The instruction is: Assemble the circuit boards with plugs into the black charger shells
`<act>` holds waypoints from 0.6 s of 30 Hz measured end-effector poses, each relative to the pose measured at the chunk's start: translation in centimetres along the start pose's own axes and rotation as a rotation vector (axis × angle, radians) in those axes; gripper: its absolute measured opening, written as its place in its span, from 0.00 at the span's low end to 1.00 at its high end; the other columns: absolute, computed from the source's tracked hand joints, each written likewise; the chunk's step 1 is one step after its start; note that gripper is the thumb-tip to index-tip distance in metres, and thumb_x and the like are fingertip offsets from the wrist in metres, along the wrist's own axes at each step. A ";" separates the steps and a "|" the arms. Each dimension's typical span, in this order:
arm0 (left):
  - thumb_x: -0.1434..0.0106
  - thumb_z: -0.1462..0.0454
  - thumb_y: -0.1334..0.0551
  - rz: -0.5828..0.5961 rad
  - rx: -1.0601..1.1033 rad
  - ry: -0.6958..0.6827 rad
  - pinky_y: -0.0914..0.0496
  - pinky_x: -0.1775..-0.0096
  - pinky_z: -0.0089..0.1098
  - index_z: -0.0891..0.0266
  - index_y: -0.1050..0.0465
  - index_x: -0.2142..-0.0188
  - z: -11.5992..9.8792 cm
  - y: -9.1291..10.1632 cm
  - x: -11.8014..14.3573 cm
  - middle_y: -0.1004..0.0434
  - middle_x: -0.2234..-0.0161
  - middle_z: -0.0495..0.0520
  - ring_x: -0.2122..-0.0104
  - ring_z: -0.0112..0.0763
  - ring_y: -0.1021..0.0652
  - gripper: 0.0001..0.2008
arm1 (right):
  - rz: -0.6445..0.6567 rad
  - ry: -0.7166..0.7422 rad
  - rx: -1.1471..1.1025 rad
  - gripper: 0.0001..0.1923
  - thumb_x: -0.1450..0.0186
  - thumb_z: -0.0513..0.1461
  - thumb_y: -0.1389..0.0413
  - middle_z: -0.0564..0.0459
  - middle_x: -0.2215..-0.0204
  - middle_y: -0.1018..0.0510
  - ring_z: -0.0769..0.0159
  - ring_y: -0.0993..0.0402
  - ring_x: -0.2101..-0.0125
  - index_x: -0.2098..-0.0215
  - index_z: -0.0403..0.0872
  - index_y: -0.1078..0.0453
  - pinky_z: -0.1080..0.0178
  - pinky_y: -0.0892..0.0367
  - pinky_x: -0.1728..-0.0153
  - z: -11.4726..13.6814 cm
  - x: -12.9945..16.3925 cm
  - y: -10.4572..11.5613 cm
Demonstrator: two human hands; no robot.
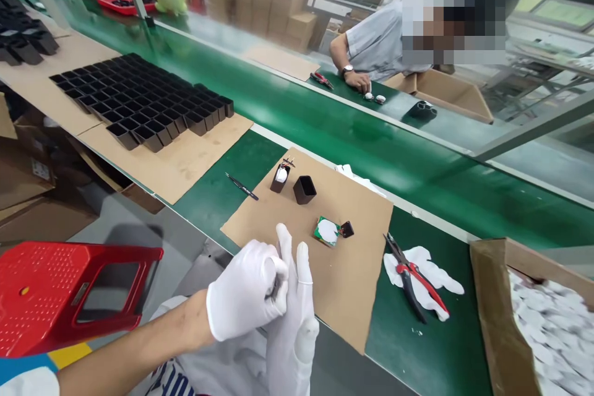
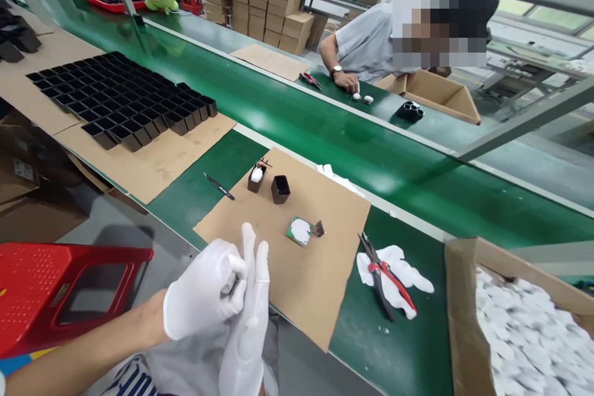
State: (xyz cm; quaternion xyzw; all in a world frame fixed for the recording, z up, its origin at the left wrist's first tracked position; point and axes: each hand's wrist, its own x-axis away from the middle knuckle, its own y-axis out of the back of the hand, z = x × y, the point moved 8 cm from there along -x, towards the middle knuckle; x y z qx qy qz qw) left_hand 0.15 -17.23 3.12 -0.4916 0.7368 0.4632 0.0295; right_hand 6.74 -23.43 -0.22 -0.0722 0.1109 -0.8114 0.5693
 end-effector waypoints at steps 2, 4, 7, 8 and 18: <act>0.44 0.67 0.41 0.061 0.027 -0.041 0.35 0.74 0.40 0.53 0.43 0.72 -0.7 -1.5 0.4 0.35 0.79 0.48 0.79 0.37 0.31 0.10 | -0.059 -0.094 -0.084 0.40 0.25 0.64 0.60 0.46 0.23 0.43 0.48 0.42 0.26 0.21 0.59 0.53 0.38 0.39 0.31 -0.6 -0.1 0.5; 0.42 0.66 0.41 0.086 0.034 -0.056 0.35 0.74 0.41 0.53 0.41 0.73 -1.1 -2.3 0.8 0.32 0.77 0.50 0.78 0.38 0.29 0.09 | -0.155 -0.186 -0.061 0.38 0.24 0.61 0.52 0.43 0.30 0.29 0.51 0.32 0.31 0.23 0.57 0.48 0.41 0.37 0.33 -1.4 -0.2 1.4; 0.33 0.66 0.42 0.063 0.028 -0.055 0.33 0.71 0.39 0.54 0.32 0.68 -1.3 -1.3 1.0 0.29 0.75 0.49 0.76 0.36 0.27 0.07 | -0.419 -0.204 0.044 0.33 0.25 0.54 0.42 0.46 0.52 0.12 0.53 0.17 0.47 0.28 0.53 0.39 0.45 0.30 0.41 -1.5 -0.3 4.1; 0.31 0.66 0.42 0.021 0.049 -0.034 0.32 0.71 0.38 0.55 0.29 0.65 -1.2 -0.2 0.8 0.29 0.75 0.48 0.76 0.34 0.27 0.06 | -0.493 -0.162 0.073 0.29 0.26 0.52 0.41 0.49 0.59 0.11 0.54 0.15 0.54 0.31 0.52 0.36 0.47 0.27 0.47 -1.1 -0.3 4.8; 0.35 0.66 0.31 0.411 0.791 0.425 0.23 0.64 0.29 0.60 0.17 0.60 3.0 -0.2 -3.0 0.23 0.68 0.48 0.68 0.29 0.19 0.05 | -0.135 -0.198 -0.210 0.09 0.24 0.47 0.43 0.65 0.88 0.39 0.72 0.44 0.82 0.51 0.54 0.25 0.67 0.43 0.75 -0.3 -2.4 3.8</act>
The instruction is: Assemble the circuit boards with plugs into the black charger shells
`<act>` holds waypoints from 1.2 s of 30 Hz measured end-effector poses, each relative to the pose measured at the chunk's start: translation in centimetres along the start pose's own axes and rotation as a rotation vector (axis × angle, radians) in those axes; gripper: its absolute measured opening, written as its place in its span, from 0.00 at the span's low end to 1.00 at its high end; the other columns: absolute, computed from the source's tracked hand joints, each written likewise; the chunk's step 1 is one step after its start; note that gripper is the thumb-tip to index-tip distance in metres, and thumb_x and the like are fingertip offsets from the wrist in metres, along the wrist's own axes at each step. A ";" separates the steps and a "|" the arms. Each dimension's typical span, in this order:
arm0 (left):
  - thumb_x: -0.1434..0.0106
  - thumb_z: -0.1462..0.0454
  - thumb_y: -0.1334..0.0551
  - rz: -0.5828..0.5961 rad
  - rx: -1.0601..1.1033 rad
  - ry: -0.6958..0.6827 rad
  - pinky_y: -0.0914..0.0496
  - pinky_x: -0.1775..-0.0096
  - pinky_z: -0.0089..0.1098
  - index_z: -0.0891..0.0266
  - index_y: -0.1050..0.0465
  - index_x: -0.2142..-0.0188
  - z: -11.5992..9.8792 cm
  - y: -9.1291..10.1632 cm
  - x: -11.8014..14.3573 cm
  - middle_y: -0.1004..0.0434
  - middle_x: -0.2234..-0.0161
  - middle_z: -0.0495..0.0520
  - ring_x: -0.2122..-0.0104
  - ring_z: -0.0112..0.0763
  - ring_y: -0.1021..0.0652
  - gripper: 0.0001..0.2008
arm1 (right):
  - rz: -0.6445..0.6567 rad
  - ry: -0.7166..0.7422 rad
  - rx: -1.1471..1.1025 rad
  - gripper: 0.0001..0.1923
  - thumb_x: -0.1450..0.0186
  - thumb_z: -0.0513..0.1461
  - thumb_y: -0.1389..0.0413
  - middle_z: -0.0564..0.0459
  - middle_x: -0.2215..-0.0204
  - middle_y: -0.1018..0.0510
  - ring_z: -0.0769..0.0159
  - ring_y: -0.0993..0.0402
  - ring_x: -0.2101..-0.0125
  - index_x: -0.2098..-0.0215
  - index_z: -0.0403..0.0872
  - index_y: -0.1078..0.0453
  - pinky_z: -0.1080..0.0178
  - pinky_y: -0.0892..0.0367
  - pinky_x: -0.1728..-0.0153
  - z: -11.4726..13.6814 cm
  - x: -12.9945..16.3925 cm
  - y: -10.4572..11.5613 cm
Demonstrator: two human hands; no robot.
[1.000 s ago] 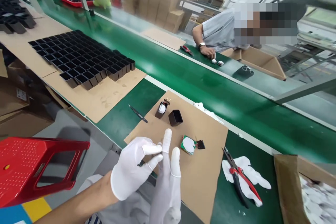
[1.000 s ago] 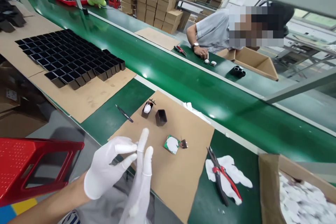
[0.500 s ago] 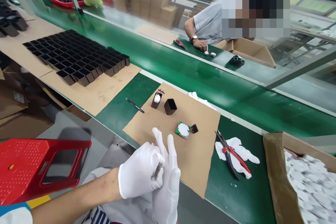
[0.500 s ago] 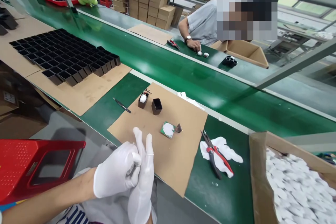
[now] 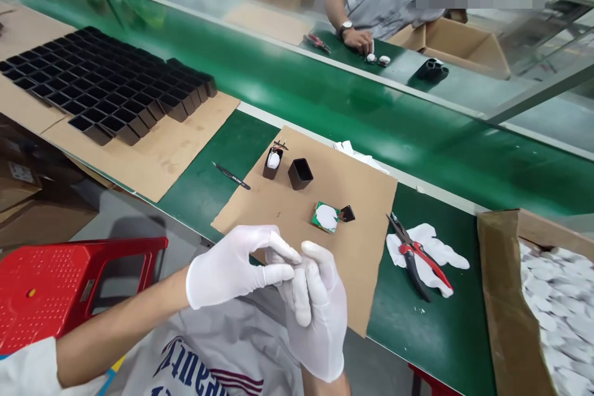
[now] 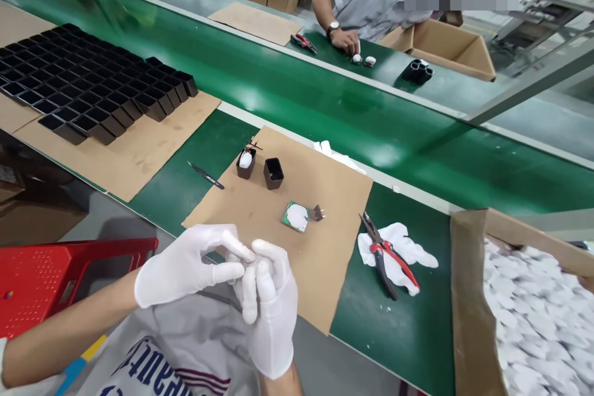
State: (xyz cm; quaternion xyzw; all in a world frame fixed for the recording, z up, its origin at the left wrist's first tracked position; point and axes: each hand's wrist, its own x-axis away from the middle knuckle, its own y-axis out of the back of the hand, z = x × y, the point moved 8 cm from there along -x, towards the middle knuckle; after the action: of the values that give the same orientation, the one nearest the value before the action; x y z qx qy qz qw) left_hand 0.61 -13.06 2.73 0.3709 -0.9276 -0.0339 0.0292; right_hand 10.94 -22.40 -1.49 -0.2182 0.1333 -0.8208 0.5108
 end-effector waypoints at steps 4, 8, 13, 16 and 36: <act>0.33 0.67 0.33 -0.069 -0.088 -0.086 0.26 0.66 0.26 0.61 0.19 0.64 0.0 0.0 -0.1 0.25 0.70 0.47 0.71 0.25 0.22 0.03 | 0.006 -0.022 0.063 0.14 0.23 0.48 0.45 0.65 0.87 0.37 0.72 0.43 0.82 0.45 0.53 0.26 0.65 0.38 0.73 -0.2 -0.6 0.3; 0.32 0.67 0.37 -0.036 -0.280 -0.110 0.30 0.68 0.27 0.60 0.25 0.64 -0.1 0.2 -0.5 0.32 0.72 0.44 0.74 0.23 0.28 0.03 | 0.027 -0.064 0.145 0.17 0.23 0.49 0.44 0.65 0.86 0.33 0.71 0.40 0.82 0.42 0.52 0.26 0.64 0.35 0.72 -0.7 -1.4 0.4; 0.33 0.65 0.39 -0.038 -0.378 -0.162 0.35 0.72 0.27 0.59 0.33 0.65 0.1 1.9 -2.3 0.36 0.72 0.42 0.78 0.21 0.35 0.03 | 0.205 -0.137 0.148 0.22 0.25 0.50 0.41 0.62 0.85 0.26 0.70 0.33 0.81 0.37 0.51 0.28 0.63 0.30 0.69 -0.9 -2.2 -1.1; 0.34 0.63 0.38 -0.045 -0.357 -0.213 0.36 0.72 0.28 0.59 0.33 0.65 0.0 2.4 -3.7 0.35 0.70 0.44 0.77 0.22 0.35 0.05 | 0.413 -0.253 0.156 0.29 0.26 0.51 0.40 0.59 0.82 0.21 0.71 0.34 0.84 0.32 0.51 0.33 0.66 0.35 0.78 -1.3 -1.9 -2.3; 0.39 0.51 0.23 -0.537 0.900 0.289 0.38 0.73 0.26 0.60 0.27 0.51 4.9 0.5 -2.5 0.19 0.73 0.45 0.83 0.17 0.34 0.25 | -0.256 0.329 0.233 0.20 0.23 0.43 0.44 0.50 0.57 0.10 0.65 0.19 0.82 0.33 0.58 0.31 0.58 0.24 0.77 4.6 -3.8 2.3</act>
State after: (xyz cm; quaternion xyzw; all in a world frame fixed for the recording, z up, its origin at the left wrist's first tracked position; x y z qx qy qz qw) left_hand 1.64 -10.76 -2.14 0.5714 -0.7098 0.4117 -0.0152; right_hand 16.48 -19.98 0.64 -0.0361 0.0903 -0.9131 0.3959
